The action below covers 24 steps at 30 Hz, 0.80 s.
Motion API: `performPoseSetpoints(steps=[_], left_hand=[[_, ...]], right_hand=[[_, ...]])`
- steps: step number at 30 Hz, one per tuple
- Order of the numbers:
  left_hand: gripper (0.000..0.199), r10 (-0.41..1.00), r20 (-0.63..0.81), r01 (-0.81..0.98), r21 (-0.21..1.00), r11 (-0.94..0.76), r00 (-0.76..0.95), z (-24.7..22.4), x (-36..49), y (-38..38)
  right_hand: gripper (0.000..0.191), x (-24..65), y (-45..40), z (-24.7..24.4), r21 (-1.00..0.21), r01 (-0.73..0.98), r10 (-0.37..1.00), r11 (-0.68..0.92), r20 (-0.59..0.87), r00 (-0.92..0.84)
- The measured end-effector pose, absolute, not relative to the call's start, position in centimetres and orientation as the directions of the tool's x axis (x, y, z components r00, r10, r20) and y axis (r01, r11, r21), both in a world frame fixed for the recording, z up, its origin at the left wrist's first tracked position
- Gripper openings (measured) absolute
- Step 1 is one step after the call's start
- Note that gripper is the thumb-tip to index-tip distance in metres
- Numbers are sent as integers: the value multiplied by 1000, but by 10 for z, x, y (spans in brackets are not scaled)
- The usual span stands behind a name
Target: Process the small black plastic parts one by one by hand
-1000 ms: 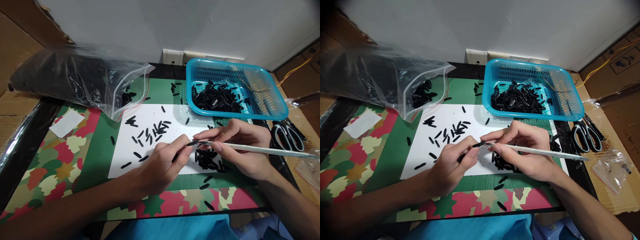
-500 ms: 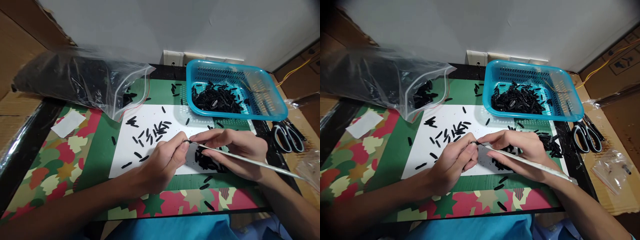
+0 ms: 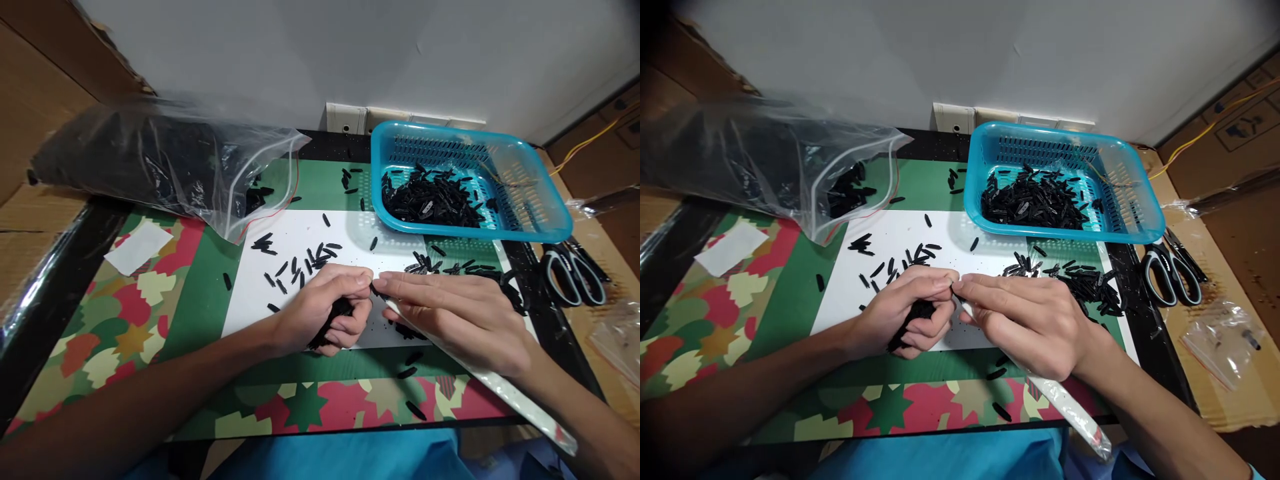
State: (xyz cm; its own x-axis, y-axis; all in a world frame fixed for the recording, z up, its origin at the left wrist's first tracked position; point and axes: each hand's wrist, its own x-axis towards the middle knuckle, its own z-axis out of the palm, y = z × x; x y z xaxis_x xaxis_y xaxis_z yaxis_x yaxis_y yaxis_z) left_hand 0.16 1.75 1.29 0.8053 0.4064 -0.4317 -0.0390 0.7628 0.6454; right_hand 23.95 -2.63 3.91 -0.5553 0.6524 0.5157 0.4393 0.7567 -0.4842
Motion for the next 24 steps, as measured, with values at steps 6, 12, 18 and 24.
performPoseSetpoints(steps=[6,12,18,24], left_hand=[[36,358,-421,-58,577,814,833,11,0,20],[36,276,-370,-62,498,865,887,11,-1,25],[33,263,-341,-109,409,906,903,10,-1,25],[35,229,-384,-87,353,932,895,10,0,23]], right_hand=[[22,234,-25,37,-521,432,676,737,544,-497],[18,234,-30,30,-355,469,580,809,615,-535],[25,225,-42,31,-259,538,574,802,585,-573],[19,222,-37,19,-184,606,542,774,686,-485]])
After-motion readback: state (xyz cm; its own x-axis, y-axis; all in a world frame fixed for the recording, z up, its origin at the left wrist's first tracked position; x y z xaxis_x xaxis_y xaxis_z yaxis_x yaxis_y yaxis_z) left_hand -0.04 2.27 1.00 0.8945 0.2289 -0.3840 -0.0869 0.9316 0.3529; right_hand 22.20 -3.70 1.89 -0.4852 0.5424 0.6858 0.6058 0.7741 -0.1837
